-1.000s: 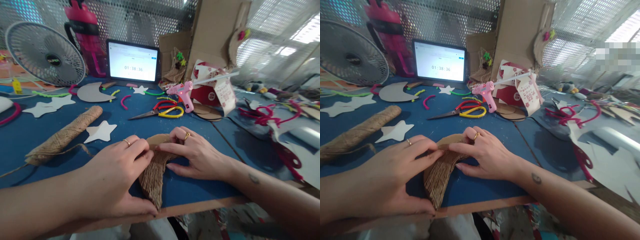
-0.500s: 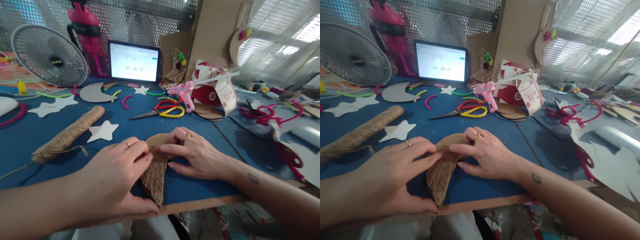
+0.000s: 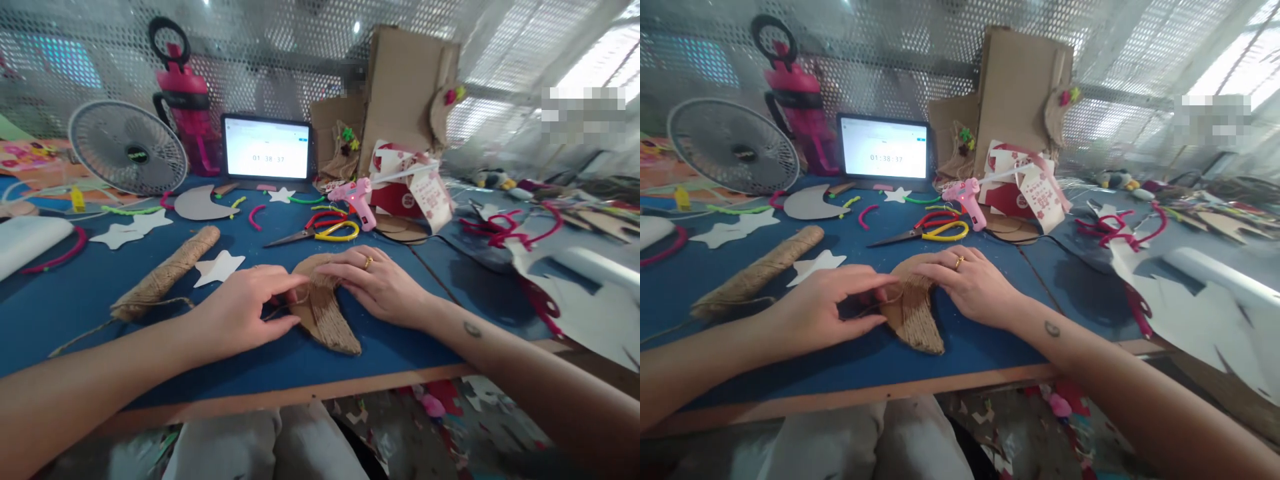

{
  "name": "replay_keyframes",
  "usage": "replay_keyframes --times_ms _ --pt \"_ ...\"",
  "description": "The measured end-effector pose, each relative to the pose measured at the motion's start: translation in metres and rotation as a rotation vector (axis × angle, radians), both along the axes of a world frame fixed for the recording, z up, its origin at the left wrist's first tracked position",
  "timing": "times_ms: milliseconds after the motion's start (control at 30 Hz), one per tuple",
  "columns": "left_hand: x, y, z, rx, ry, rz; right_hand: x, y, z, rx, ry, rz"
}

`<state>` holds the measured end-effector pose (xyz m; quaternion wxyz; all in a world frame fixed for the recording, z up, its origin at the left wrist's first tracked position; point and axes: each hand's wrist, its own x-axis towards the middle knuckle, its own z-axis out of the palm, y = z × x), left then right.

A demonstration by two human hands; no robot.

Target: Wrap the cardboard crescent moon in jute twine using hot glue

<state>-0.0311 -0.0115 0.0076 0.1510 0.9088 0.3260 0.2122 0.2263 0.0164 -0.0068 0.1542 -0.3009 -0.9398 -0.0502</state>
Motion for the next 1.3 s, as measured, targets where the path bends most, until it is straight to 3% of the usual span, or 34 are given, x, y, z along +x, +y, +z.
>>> replay_keyframes --times_ms 133,300,433,633,900,1133,1300 --pt "0.001 0.003 -0.003 0.077 -0.03 -0.007 0.002 -0.003 0.005 -0.092 0.048 0.015" --pt "-0.002 0.009 -0.004 0.087 -0.015 -0.023 -0.007 -0.022 0.017 -0.282 0.085 -0.063" --pt "-0.004 0.013 -0.007 0.079 0.003 -0.072 -0.016 -0.031 0.017 -0.289 0.083 -0.02" --pt "-0.01 0.014 -0.001 0.146 0.036 -0.169 -0.012 -0.025 0.016 -0.377 0.041 0.102" --pt "-0.015 0.009 0.001 0.298 0.136 -0.28 -0.019 -0.017 0.031 -0.494 0.032 0.269" --pt "-0.014 0.006 -0.002 0.434 0.207 -0.33 -0.027 -0.008 0.034 -0.561 0.012 0.279" --pt "-0.013 0.007 -0.003 0.45 0.17 -0.326 -0.019 -0.01 0.038 -0.509 -0.014 0.25"
